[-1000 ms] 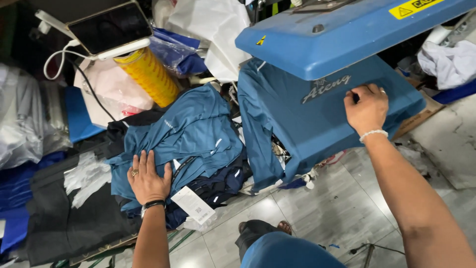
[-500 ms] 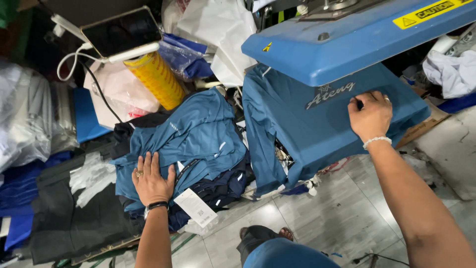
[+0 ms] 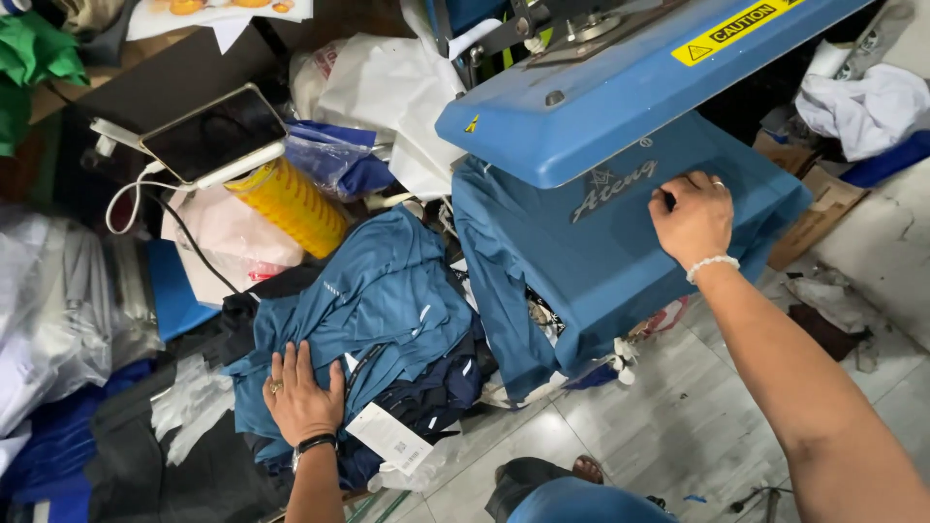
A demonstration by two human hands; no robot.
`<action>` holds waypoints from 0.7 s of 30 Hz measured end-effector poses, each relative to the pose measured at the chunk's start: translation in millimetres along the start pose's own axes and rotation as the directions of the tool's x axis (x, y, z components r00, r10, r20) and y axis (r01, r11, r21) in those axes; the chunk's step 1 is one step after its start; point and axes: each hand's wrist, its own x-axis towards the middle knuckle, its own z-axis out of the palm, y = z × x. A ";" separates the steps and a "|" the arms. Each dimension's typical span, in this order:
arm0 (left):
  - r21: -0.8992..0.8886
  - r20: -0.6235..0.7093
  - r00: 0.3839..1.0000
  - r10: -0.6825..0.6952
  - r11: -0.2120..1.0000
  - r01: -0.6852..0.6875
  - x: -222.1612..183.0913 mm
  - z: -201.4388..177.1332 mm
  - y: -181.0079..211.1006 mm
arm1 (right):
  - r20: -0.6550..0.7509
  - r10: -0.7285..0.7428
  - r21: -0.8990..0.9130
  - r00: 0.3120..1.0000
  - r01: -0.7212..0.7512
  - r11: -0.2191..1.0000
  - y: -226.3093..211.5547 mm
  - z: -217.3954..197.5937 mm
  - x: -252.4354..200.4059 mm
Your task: Sorting through blue garments on a workbench, laying out a large white sheet, and using a smartphone.
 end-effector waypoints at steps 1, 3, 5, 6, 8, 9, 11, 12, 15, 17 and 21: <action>0.002 -0.002 1.000 -0.001 1.000 0.001 0.3 0.5 0.2 | -0.002 -0.001 0.002 1.000 0.001 1.000 0.1 -0.6 0.4; 0.009 0.007 1.000 -0.008 1.000 0.008 -0.4 1.6 -0.4 | -0.010 -0.005 0.001 1.000 0.005 1.000 -0.7 -1.9 -0.1; 0.000 0.024 1.000 -0.017 1.000 0.017 -0.5 1.6 -1.2 | -0.012 -0.016 0.008 1.000 0.016 1.000 0.0 -1.3 0.2; -0.009 0.040 0.999 -0.025 1.000 0.025 -0.2 1.9 -1.1 | -0.015 -0.025 0.013 1.000 0.025 1.000 0.7 -1.2 0.8; -0.011 0.033 0.999 -0.025 1.000 0.025 -0.9 2.0 -1.3 | -0.013 -0.019 0.027 1.000 0.020 0.999 0.1 -1.5 0.5; -0.013 0.024 0.999 -0.022 1.000 0.022 -0.7 2.3 -1.0 | -0.012 -0.011 0.039 1.000 0.011 0.999 0.1 -1.7 1.0; -0.017 0.016 1.000 -0.023 1.000 0.023 -0.8 1.7 -0.5 | -0.011 -0.015 0.034 1.000 0.016 0.999 0.3 -1.8 1.1; -0.019 0.009 1.000 -0.020 1.000 0.021 -0.9 1.2 -0.2 | -0.008 -0.016 0.028 1.000 0.016 0.999 0.5 -1.9 0.9; -0.004 0.050 0.998 -0.041 0.999 0.041 -0.6 3.2 -1.2 | 0.007 0.006 0.001 1.000 -0.006 1.000 1.4 0.4 -0.8; -0.009 0.040 0.999 -0.037 0.999 0.037 -0.6 2.8 -0.8 | 0.006 0.008 0.001 1.000 -0.008 1.000 1.7 0.6 -1.0; -0.028 0.026 0.999 -0.036 0.999 0.036 -1.4 2.2 -0.4 | -0.008 -0.009 0.014 1.000 0.009 1.000 2.7 1.0 -1.1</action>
